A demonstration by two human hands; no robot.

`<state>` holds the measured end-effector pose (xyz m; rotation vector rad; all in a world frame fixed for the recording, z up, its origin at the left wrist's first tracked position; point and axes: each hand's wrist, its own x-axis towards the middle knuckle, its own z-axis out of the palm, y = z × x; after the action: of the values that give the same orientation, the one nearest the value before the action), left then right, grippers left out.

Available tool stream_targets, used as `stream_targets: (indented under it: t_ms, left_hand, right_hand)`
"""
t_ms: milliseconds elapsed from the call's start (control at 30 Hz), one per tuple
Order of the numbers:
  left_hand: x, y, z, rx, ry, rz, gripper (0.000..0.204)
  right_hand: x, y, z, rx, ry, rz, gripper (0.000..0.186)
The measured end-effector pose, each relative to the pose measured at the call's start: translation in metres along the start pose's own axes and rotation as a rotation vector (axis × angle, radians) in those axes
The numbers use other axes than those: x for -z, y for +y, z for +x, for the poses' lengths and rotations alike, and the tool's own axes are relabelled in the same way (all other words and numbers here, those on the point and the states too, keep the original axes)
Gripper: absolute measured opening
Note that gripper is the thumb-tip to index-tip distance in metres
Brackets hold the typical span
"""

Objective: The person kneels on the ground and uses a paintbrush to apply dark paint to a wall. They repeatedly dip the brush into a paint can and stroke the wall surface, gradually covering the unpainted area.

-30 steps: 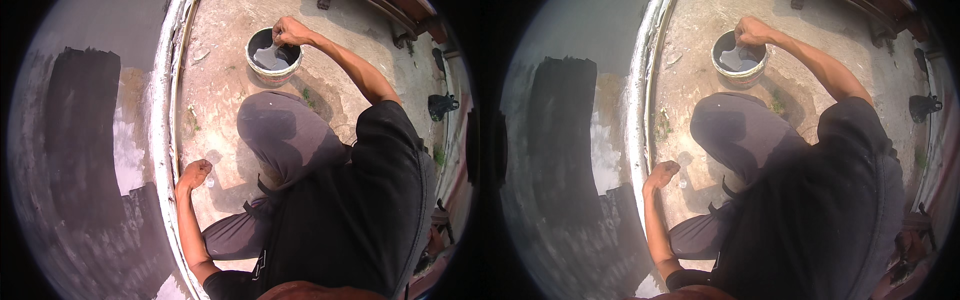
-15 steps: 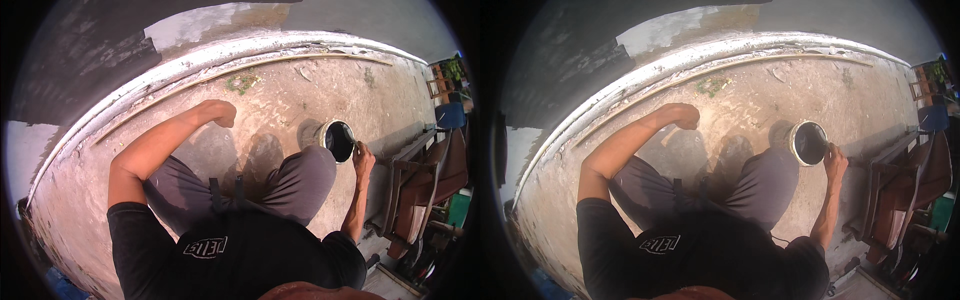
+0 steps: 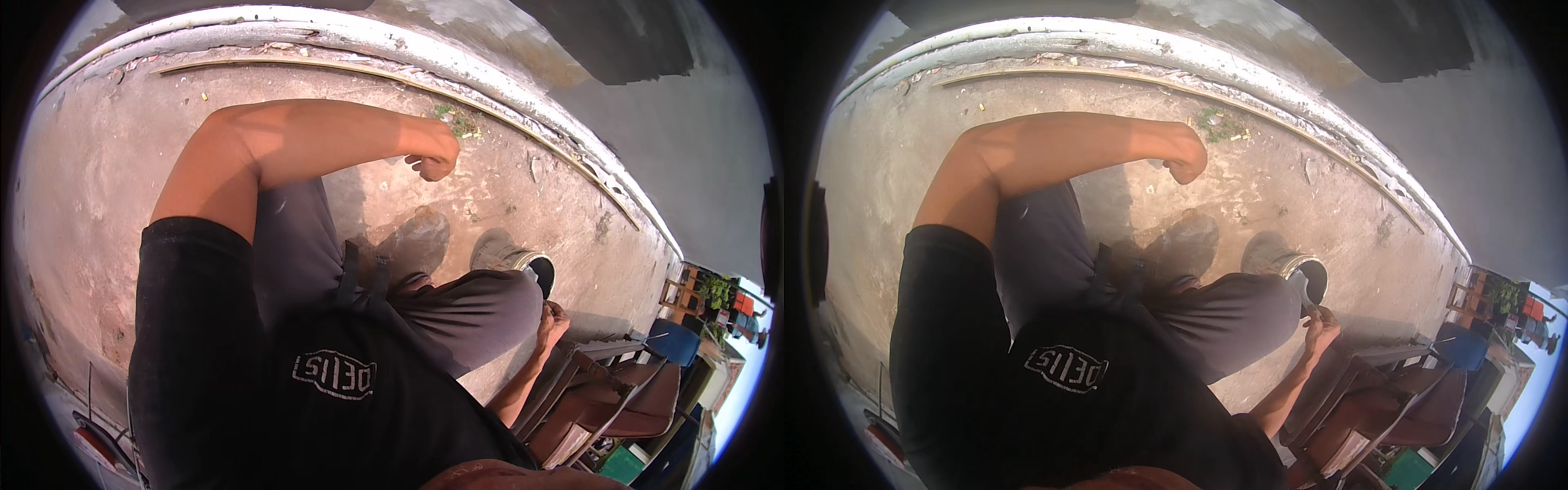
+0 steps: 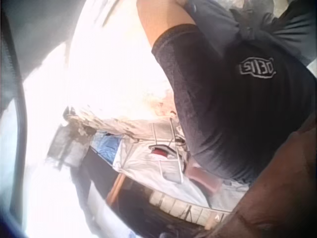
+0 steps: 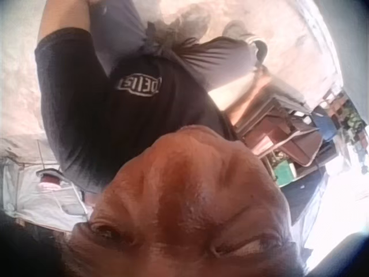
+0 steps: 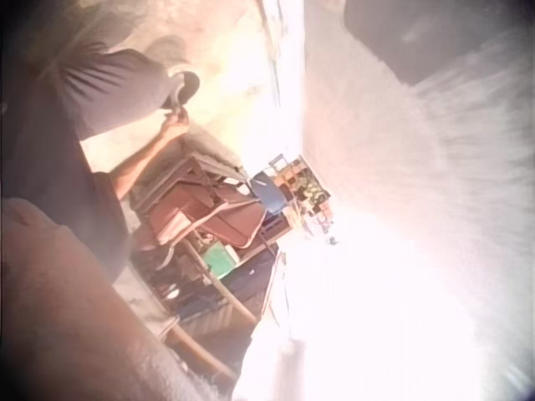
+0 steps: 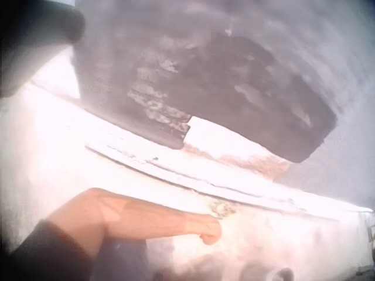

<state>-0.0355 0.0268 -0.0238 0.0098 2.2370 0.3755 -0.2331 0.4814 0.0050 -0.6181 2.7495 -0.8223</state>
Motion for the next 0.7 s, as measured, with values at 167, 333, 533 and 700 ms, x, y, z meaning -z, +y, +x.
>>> stream_targets:
  t_ms: [167,333,533,700]
  left_hand:
    - [-0.010,-0.009,0.003,0.034,0.095,-0.044,0.030]
    - [-0.004,-0.010,0.001,0.070,0.065,-0.024,0.026]
    - [-0.016,-0.028,0.006,-0.131,0.170,0.013,0.024]
    - [-0.016,-0.027,0.011,-0.025,-0.003,0.110,0.025]
  right_hand:
    - [-0.005,0.022,0.018,-0.074,-0.123,0.303,0.020]
    - [0.001,0.028,0.016,0.115,0.055,0.114,0.026]
    - [0.001,0.032,0.017,0.463,0.357,-0.596,0.016]
    - [-0.018,0.032,0.003,0.373,0.416,-0.516,0.017]
